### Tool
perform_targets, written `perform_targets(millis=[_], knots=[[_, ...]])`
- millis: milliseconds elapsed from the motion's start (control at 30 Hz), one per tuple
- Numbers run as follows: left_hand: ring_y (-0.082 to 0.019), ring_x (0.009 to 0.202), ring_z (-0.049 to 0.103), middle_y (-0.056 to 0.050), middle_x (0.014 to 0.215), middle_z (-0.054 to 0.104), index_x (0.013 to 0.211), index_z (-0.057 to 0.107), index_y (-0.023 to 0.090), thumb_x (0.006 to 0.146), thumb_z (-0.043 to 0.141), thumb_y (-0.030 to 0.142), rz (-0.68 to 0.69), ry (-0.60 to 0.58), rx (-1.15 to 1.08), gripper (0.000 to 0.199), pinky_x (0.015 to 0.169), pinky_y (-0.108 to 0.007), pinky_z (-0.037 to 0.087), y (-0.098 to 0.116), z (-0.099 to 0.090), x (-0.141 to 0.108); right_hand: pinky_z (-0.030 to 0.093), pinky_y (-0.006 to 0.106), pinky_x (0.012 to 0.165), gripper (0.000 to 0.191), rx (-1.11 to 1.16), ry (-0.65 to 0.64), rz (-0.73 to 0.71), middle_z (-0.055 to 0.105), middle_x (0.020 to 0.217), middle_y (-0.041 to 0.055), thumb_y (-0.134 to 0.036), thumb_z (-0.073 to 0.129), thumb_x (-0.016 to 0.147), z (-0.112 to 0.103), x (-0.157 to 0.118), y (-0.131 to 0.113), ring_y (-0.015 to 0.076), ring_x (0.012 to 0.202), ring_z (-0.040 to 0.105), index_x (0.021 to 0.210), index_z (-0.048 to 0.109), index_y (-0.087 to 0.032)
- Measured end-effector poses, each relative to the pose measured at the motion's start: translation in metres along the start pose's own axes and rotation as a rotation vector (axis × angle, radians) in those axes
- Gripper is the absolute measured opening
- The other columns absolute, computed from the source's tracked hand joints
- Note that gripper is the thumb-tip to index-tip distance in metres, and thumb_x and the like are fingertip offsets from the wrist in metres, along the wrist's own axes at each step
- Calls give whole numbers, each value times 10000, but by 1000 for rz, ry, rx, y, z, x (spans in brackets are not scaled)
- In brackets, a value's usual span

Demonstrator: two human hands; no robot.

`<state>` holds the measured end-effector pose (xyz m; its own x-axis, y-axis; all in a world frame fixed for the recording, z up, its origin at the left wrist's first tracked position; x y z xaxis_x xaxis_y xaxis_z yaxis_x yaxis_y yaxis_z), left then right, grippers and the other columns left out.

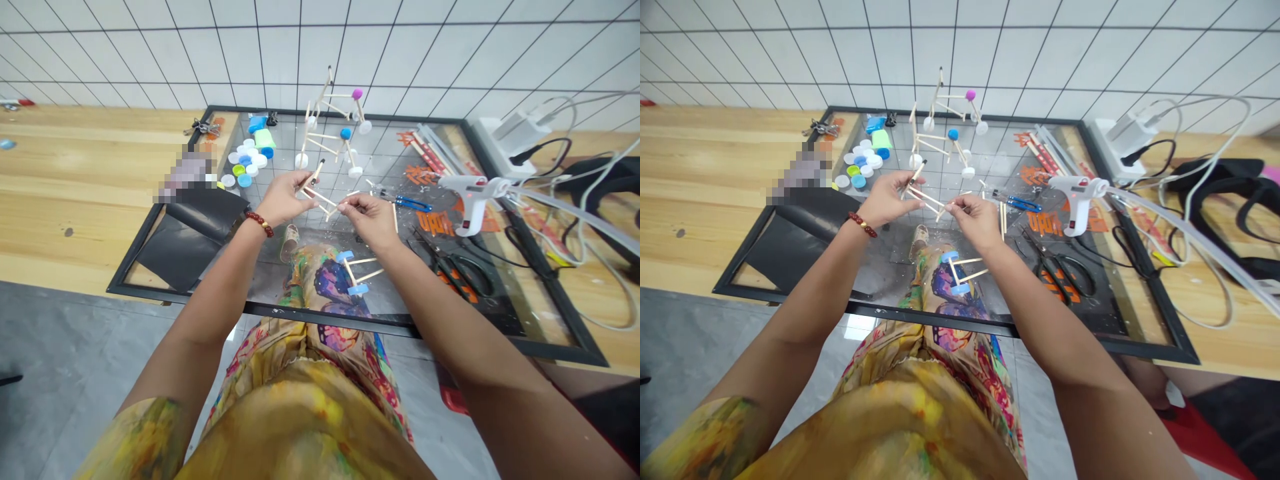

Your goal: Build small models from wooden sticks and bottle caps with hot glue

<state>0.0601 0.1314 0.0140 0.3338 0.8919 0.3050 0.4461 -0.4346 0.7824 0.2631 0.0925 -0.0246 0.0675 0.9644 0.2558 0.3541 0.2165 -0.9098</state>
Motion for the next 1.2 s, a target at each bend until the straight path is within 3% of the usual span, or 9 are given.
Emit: perform_targets(millis=[233, 767, 1000, 1200], knots=[[-198, 816, 686, -11, 804, 744, 783, 709, 194, 675, 719, 119, -51, -54, 11, 132, 802, -362, 559, -2, -1, 4, 398, 280, 599, 129, 19, -2, 21, 642, 659, -6, -334, 701, 731, 0, 0, 2, 134, 618, 505, 726, 722, -207], [-202, 811, 687, -12, 789, 747, 770, 729, 196, 681, 720, 120, -69, -34, 10, 117, 787, -352, 550, -3, 2, 2, 406, 278, 569, 112, 41, 58, 72, 625, 613, -9, -305, 720, 715, 0, -1, -3, 124, 570, 489, 676, 699, -203], [-204, 815, 695, -14, 792, 750, 775, 733, 189, 672, 729, 106, -79, -22, 16, 132, 802, -360, 554, -2, 2, 3, 365, 263, 528, 213, -31, 76, 63, 591, 597, -7, -374, 755, 725, 0, -1, -4, 117, 554, 459, 655, 661, -196], [-210, 861, 703, -29, 846, 761, 828, 741, 171, 701, 724, 118, -85, -33, 36, 139, 823, -364, 548, -3, 3, 2, 342, 255, 529, 104, -77, 75, 69, 580, 578, -26, -275, 706, 728, -1, -1, -5, 106, 537, 438, 685, 674, -185]])
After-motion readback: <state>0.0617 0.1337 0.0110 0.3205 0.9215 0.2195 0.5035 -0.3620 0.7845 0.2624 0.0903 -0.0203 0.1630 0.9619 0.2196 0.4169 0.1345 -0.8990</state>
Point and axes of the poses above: each hand's wrist, its own x-axis towards the middle knuckle, its own z-axis out of the palm, y = z × x, the point moved 3 cm from there along x, towards the middle knuckle
